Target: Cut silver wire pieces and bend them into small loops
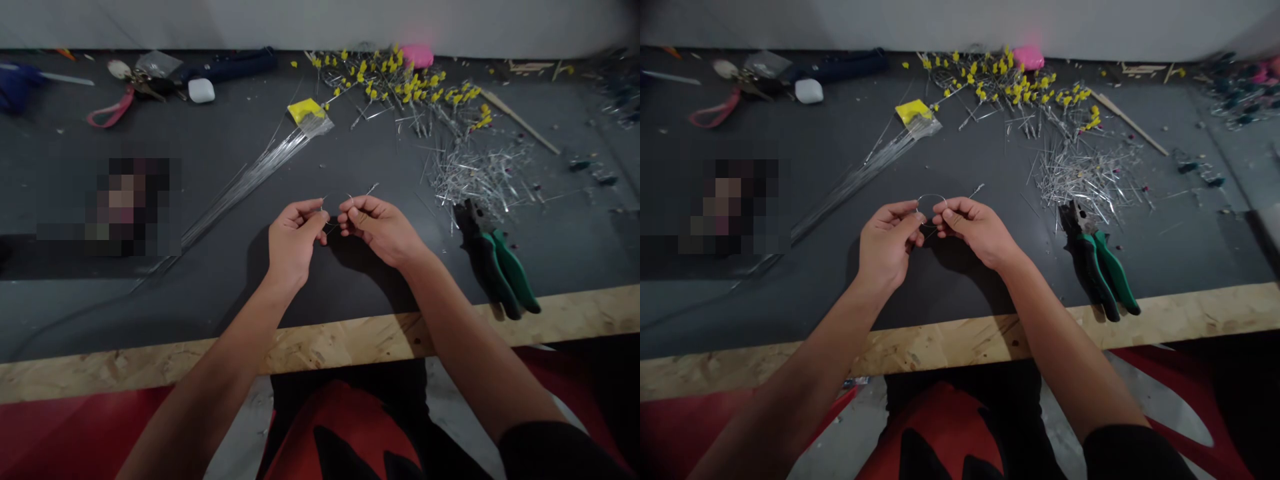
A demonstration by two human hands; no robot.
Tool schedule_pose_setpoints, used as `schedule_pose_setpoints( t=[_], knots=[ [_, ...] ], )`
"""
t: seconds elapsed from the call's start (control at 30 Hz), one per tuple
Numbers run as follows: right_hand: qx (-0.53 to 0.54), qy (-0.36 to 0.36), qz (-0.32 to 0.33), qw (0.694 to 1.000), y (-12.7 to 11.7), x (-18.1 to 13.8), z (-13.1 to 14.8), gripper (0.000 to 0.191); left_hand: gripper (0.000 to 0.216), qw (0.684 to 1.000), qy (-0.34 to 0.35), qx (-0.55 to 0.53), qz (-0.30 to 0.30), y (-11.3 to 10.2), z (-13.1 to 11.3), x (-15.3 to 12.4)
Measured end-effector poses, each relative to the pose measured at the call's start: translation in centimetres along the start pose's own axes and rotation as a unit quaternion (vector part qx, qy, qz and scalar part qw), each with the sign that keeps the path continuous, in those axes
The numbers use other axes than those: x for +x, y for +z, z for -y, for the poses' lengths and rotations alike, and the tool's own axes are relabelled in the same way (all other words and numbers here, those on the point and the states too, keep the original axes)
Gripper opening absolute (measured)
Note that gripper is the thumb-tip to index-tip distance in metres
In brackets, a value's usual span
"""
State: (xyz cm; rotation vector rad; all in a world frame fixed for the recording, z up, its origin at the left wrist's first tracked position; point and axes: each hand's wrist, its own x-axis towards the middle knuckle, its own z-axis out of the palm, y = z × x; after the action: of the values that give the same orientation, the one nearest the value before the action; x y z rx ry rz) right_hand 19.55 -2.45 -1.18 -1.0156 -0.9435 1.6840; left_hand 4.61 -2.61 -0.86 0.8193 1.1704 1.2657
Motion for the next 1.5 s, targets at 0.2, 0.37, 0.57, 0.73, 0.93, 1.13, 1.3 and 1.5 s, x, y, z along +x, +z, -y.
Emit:
schedule_pose_setpoints(
  t=[0.2,0.37,0.57,0.73,0.93,1.13,1.3,1.5],
  knots=[
    [0.007,-0.005,0.007,1.0,0.01,-0.05,0.0,0.013,0.016,1.0,0.0,-0.003,0.005,-0.04,0.06,-0.1],
    [-0.008,-0.001,0.007,1.0,-0.15,-0.02,-0.09,0.016,0.017,1.0,0.006,-0.014,0.009,-0.05,0.1,-0.12],
    [-0.009,-0.001,0.007,1.0,-0.17,-0.02,-0.04,0.016,0.016,1.0,0.005,-0.01,0.007,0.02,0.07,-0.15],
    [-0.027,0.0,0.006,1.0,-0.21,0.01,-0.1,0.017,0.016,1.0,0.004,0.001,0.008,0.01,0.04,-0.2],
    [-0.013,-0.002,0.011,1.0,-0.25,0.04,-0.14,0.015,0.016,1.0,0.006,-0.005,0.016,-0.04,0.02,-0.21],
    [-0.008,0.002,0.006,1.0,-0.08,0.02,0.01,0.015,0.016,1.0,0.005,0.007,0.012,-0.04,0.06,-0.19],
    [0.01,0.002,-0.008,1.0,0.21,0.07,0.37,0.017,0.018,1.0,-0.001,-0.01,0.017,0.02,-0.03,-0.19],
    [0.033,0.005,-0.02,0.999,0.27,0.09,0.78,0.019,0.025,0.998,-0.017,-0.042,0.044,-0.07,-0.39,-0.1]
  ],
)
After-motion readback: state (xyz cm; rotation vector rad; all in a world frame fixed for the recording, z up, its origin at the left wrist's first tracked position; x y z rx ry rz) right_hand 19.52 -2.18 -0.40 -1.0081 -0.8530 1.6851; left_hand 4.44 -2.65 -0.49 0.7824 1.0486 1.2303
